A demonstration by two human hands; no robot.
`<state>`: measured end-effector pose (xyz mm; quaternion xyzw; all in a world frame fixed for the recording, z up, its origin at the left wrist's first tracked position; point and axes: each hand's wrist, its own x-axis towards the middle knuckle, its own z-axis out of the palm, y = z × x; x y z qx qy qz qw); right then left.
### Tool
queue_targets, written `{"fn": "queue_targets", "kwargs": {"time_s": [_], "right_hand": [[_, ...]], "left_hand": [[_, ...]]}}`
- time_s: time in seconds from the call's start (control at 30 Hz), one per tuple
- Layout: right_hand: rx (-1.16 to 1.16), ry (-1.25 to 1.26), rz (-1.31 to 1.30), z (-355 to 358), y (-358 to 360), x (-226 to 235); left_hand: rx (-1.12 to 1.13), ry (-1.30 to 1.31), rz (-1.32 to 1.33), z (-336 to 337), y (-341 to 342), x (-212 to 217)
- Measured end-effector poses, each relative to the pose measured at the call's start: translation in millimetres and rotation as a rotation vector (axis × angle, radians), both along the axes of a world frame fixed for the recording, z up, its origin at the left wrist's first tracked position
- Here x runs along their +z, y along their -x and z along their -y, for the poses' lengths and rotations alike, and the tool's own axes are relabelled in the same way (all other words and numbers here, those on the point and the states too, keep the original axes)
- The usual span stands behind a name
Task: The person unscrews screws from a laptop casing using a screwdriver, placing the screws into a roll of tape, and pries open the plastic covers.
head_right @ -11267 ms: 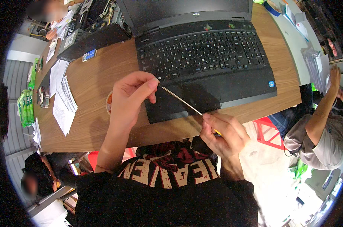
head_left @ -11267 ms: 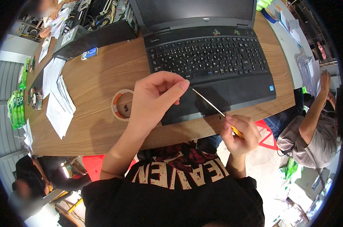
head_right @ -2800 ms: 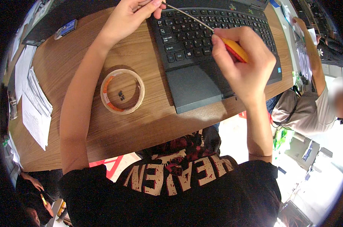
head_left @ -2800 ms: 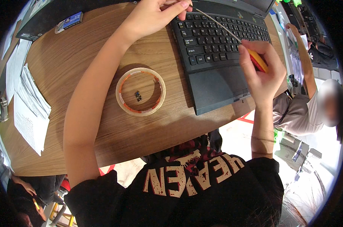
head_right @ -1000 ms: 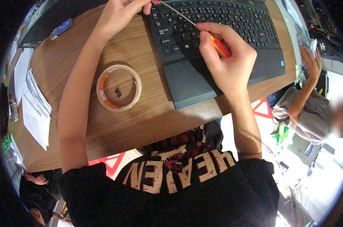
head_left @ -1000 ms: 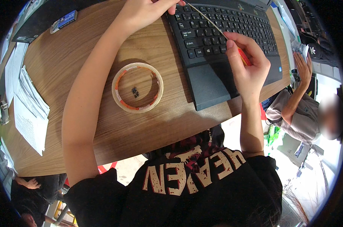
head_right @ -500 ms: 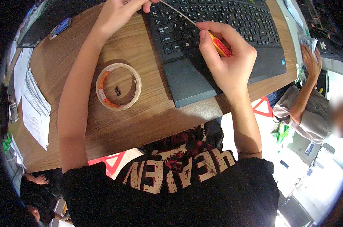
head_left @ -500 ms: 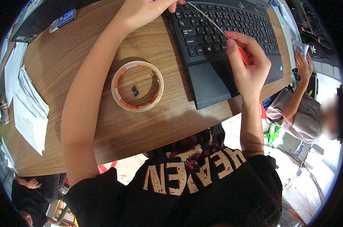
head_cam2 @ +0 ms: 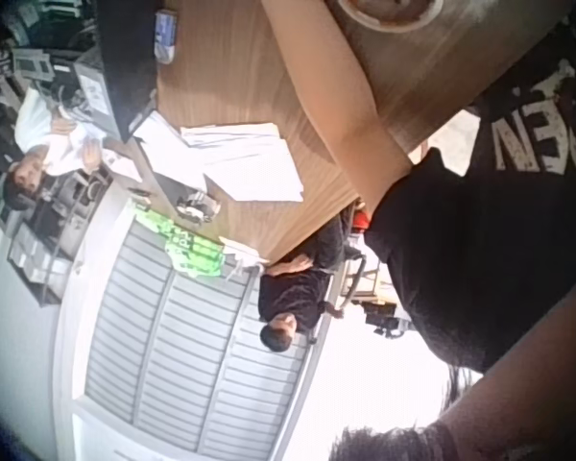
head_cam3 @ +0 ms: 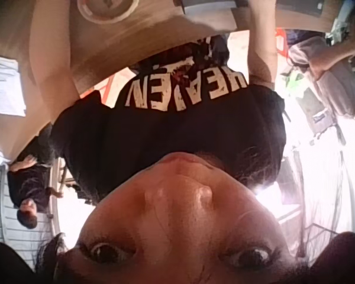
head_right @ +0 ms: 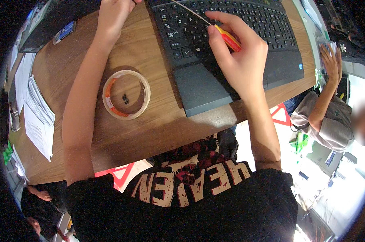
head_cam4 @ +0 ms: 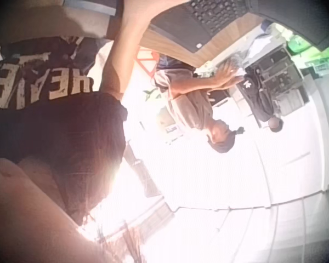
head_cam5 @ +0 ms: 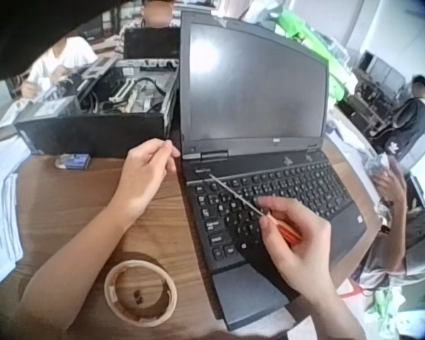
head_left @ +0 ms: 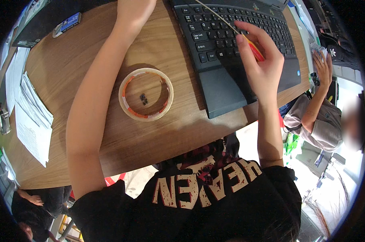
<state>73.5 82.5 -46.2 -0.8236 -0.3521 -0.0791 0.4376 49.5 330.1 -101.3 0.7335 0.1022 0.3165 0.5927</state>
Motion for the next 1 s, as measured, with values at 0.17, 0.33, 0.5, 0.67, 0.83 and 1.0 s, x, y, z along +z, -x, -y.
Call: {"fn": "queue_targets", "kwargs": {"time_s": [0.17,0.33,0.5,0.67,0.83,1.0], "right_hand": [[0.057,0.105,0.223,-18.3,-9.6,6.6],[0.079,0.143,0.315,-33.6,-12.5,11.6],[0.051,0.184,0.318,-38.0,-14.3,11.6],[0.072,0.173,0.323,-40.0,-17.2,7.9],[0.063,0.182,0.321,-38.9,-18.5,7.8],[0.059,0.193,0.318,-38.7,-18.9,8.0]], "left_hand": [[0.042,-0.04,0.025,-1.5,-2.6,-7.8],[-0.009,-0.018,0.023,-0.5,-3.9,-11.3],[-0.019,-0.063,0.032,2.5,-4.6,-11.6],[-0.014,-0.039,0.015,2.3,-4.4,-12.0],[-0.041,-0.018,0.04,3.0,-4.7,-11.5],[-0.052,-0.006,0.024,3.2,-3.9,-9.7]]}}
